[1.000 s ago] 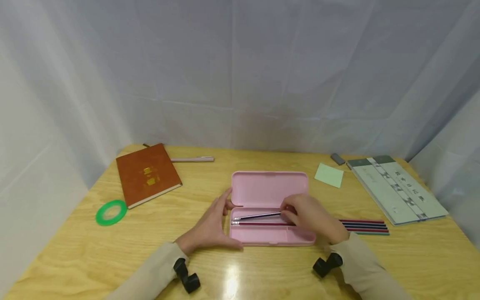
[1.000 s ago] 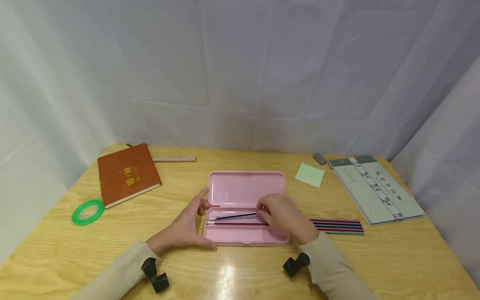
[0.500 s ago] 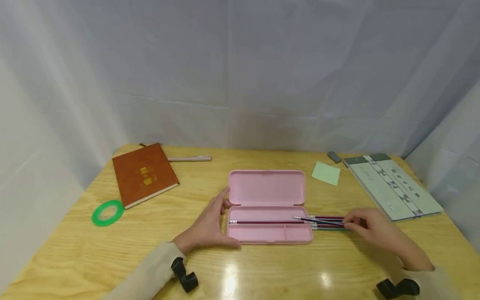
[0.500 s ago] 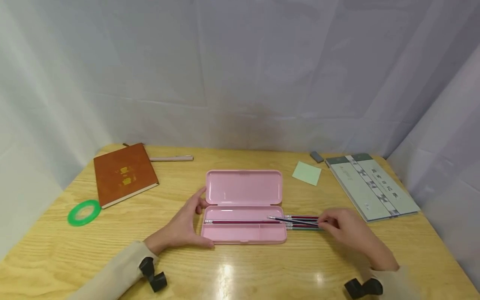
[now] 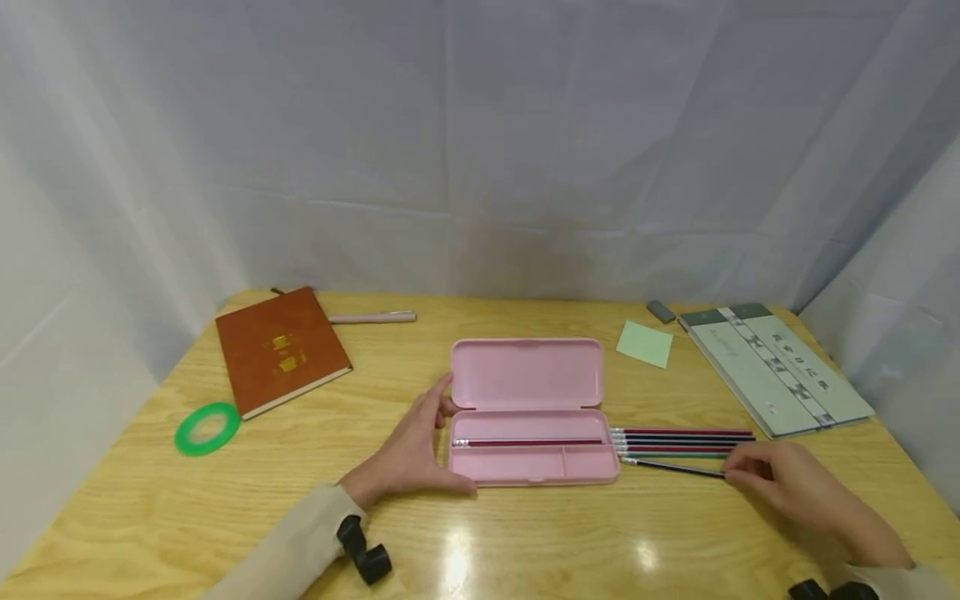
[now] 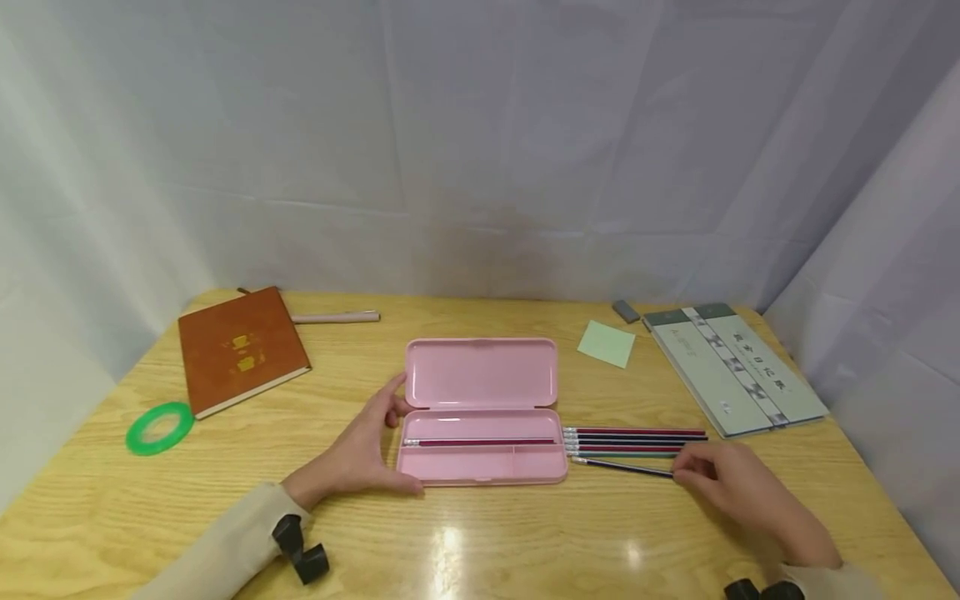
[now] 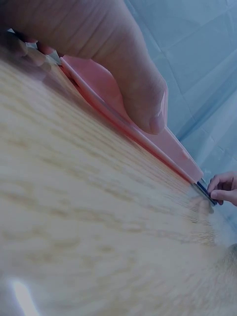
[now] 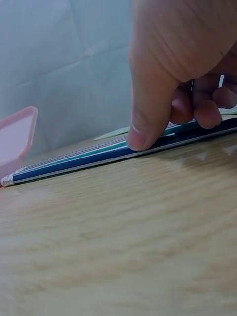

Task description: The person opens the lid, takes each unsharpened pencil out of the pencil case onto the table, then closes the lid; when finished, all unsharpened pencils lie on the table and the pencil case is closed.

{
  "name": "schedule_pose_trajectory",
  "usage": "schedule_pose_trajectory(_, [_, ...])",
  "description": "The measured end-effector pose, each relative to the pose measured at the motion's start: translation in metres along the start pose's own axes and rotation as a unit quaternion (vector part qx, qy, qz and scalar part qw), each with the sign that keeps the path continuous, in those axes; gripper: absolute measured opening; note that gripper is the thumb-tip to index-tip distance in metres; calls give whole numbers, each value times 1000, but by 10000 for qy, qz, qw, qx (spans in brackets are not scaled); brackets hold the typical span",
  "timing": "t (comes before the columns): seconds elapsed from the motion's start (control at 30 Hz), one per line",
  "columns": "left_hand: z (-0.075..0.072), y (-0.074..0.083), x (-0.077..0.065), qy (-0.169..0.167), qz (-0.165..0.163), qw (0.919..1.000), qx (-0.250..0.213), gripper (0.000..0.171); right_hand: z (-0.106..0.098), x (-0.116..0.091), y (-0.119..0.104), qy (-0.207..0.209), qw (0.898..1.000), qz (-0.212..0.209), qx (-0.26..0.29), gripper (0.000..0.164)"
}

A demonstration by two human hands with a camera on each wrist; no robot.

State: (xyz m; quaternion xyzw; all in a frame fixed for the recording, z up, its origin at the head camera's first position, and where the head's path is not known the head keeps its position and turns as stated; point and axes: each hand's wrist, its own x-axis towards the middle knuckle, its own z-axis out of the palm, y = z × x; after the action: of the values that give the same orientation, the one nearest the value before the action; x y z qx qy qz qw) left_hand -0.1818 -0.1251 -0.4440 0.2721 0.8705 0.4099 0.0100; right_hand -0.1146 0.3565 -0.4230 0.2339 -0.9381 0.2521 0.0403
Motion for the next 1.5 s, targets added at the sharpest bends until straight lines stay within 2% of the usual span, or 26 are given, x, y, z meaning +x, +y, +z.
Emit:
schedule_pose_trajectory(0.2, [-2,0,1,-6,9,10000,70,143,12,24,-15,52,9998,194,94,14])
schedule_pose_trajectory(0.4, [-2,0,0,-7,1,10000,-35,144,30,61,-47,-37,9991,201,369,14])
schedule_pose_trajectory(0.47, [-1,0,-1,0,-27,10000,-71,144,38,74,-57,-99,9988,-1,487,13])
schedule_pose_trajectory(0.53, [0,-1,-2,9,-38,10000,-74,145,46,86,-66,-39,9979,-385,518,13])
schedule_pose_trajectory(0.6, [1,-1,-3,19,-61,10000,-55,145,55,98,-73,106,9957,-835,379,14])
schedule_pose_trajectory(0.67, [1,-1,-3,16,-75,10000,-62,145,60,109,-81,109,9936,-1110,162,13])
schedule_pose_trajectory(0.73, [1,-2,-2,-11,-109,9999,-67,145,65,119,-89,26,9929,-1184,-111,12])
schedule_pose_trajectory(0.8, [0,-1,-1,-32,-125,9999,-75,145,69,129,-96,-224,9924,-1177,-295,9])
schedule_pose_trajectory(0.93, [0,-1,-1,-19,-46,10000,-49,144,78,148,-110,-604,9890,-1253,-497,6])
schedule_pose_trajectory(1.0, [-1,0,-1,27,38,10000,-32,144,81,154,-116,-651,9869,-1346,-604,6])
schedule_pose_trajectory(1.13, [0,-1,-2,75,62,10000,-9,145,77,154,-121,-531,9886,-1260,-630,7])
schedule_pose_trajectory(1.27, [1,-1,-1,77,87,9999,23,145,61,139,-110,-281,9940,-1002,-341,4])
schedule_pose_trajectory(1.37, [0,-1,-1,95,113,9999,4,144,46,119,-91,-150,9970,-761,-49,4])
schedule_pose_trajectory(1.5, [-1,-1,-2,66,109,9999,35,144,24,79,-59,123,9991,-405,67,4])
